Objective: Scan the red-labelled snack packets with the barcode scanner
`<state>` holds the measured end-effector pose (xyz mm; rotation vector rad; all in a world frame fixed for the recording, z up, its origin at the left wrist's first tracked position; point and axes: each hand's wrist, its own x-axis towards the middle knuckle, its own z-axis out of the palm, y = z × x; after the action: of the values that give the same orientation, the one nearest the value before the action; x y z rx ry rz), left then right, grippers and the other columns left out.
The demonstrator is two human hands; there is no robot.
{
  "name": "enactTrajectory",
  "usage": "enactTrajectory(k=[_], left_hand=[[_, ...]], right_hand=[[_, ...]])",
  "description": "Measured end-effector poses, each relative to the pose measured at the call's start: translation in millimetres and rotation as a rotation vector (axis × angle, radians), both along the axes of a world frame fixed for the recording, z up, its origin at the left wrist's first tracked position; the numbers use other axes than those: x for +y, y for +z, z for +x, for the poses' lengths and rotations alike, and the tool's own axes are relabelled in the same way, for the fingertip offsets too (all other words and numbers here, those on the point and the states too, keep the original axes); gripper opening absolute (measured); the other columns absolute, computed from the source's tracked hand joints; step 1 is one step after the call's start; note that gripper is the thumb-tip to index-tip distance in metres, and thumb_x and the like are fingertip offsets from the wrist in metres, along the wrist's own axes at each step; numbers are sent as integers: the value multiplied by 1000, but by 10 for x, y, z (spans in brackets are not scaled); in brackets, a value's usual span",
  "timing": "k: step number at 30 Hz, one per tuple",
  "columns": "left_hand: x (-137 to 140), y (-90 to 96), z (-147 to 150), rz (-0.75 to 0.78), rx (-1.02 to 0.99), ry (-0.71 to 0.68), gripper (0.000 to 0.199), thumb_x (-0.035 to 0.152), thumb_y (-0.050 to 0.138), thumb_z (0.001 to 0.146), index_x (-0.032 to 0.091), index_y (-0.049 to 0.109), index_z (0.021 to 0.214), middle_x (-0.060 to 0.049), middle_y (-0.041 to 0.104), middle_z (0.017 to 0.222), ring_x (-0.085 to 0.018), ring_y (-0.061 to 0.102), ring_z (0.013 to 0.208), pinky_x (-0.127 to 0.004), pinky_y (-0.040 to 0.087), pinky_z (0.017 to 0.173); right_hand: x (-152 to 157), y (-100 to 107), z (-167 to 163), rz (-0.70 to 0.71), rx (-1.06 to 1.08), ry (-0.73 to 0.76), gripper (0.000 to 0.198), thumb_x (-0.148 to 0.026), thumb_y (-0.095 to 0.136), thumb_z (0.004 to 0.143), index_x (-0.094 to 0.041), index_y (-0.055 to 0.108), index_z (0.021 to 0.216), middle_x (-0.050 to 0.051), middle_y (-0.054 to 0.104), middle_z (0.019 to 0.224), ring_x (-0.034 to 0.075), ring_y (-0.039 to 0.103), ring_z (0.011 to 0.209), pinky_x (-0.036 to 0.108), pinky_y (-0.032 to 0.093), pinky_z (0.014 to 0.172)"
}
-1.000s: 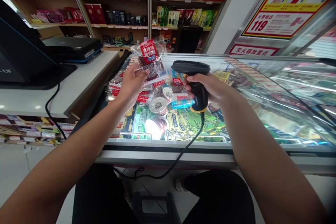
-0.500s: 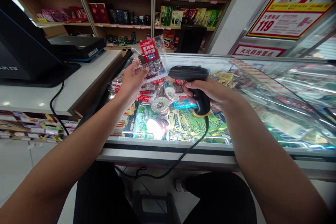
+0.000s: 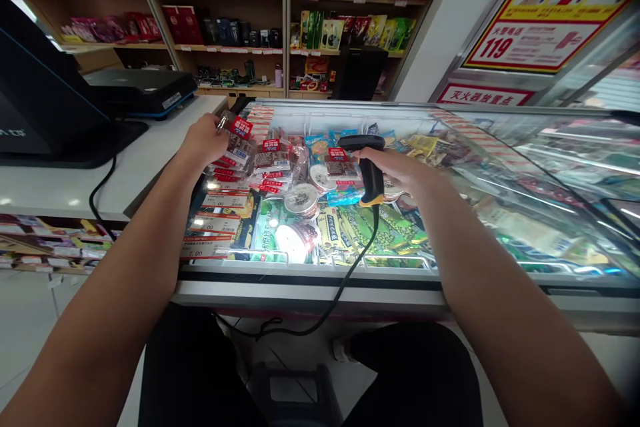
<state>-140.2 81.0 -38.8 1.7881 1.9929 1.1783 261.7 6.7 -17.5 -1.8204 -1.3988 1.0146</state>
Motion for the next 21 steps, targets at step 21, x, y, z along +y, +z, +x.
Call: enactTrajectory(k=[21], left_hand=[[-1120, -7, 1483, -377, -460, -881, 36, 40, 70, 91, 22, 69, 123, -16, 64, 143, -35, 65, 125, -53, 52, 102]], right_hand=[[47, 66, 146, 33, 644, 173, 22, -26, 69, 82, -19, 73, 103, 12, 76, 110, 28, 70, 111, 39, 62, 87]])
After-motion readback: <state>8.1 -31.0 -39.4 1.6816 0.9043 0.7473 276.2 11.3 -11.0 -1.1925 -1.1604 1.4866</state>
